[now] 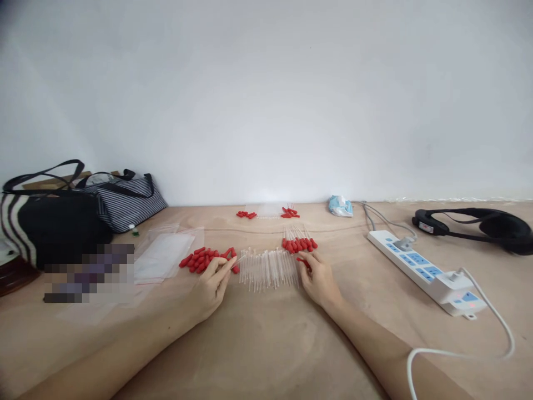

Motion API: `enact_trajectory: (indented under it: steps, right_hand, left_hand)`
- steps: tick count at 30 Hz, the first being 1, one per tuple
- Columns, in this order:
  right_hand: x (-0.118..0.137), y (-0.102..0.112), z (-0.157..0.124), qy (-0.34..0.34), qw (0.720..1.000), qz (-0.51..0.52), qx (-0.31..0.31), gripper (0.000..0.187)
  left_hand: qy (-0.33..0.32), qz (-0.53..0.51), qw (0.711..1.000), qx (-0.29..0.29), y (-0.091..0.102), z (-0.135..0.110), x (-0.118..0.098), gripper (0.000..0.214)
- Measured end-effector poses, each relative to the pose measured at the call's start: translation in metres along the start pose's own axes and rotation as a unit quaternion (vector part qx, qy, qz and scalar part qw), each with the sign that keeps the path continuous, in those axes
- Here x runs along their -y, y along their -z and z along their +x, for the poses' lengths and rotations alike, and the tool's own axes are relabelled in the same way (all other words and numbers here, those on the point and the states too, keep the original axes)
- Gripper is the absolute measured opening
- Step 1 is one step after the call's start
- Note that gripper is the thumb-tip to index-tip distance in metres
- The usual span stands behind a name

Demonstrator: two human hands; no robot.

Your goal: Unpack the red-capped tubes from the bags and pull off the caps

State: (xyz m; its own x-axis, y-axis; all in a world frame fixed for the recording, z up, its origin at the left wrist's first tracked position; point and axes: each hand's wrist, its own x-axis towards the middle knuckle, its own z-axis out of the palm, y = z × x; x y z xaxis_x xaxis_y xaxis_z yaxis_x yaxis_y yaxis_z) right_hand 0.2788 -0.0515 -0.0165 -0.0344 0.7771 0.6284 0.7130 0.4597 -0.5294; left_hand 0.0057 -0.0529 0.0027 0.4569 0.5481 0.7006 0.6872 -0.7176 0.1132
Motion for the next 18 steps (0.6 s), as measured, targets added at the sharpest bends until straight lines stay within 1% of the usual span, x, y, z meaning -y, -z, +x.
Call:
enact_trajectory:
  steps: [2,4,6,8,10,13,16,18]
  right_hand:
    - [-0.004,-0.002,0.002,-0.040,0.999,-0.003,-0.001,0.021]
    - [-0.007,-0.002,0.004,-0.059,0.998,-0.014,0.005,0.015]
    - [-0.009,-0.003,0.006,-0.056,0.998,-0.023,0.012,0.014]
    - [-0.010,-0.004,0.008,-0.039,0.999,-0.023,0.010,0.016]
    - [-0.012,-0.006,0.009,-0.015,1.000,-0.015,0.004,0.018]
    - [-0.013,-0.010,0.009,0.021,1.000,-0.005,0.009,0.021]
    - [-0.013,-0.011,0.007,0.040,0.999,-0.002,0.023,0.022]
    - [-0.014,-0.011,0.007,0.037,0.999,-0.005,0.031,0.021]
  left_hand:
    - [0.001,0.017,1.000,-0.009,-0.006,0.006,0.001,0.032]
    - [-0.005,0.027,0.999,-0.022,-0.012,0.013,0.002,0.029]
    - [-0.021,0.038,0.998,-0.037,-0.019,0.020,0.002,0.025]
    - [-0.048,0.056,0.996,-0.041,-0.025,0.025,0.001,0.023]
    - [-0.079,0.073,0.994,-0.028,-0.030,0.027,-0.003,0.023]
    - [-0.111,0.073,0.991,0.016,-0.033,0.028,-0.009,0.023]
    - [-0.133,0.043,0.988,0.059,-0.034,0.028,-0.012,0.023]
    - [-0.132,0.014,0.989,0.071,-0.033,0.028,-0.013,0.021]
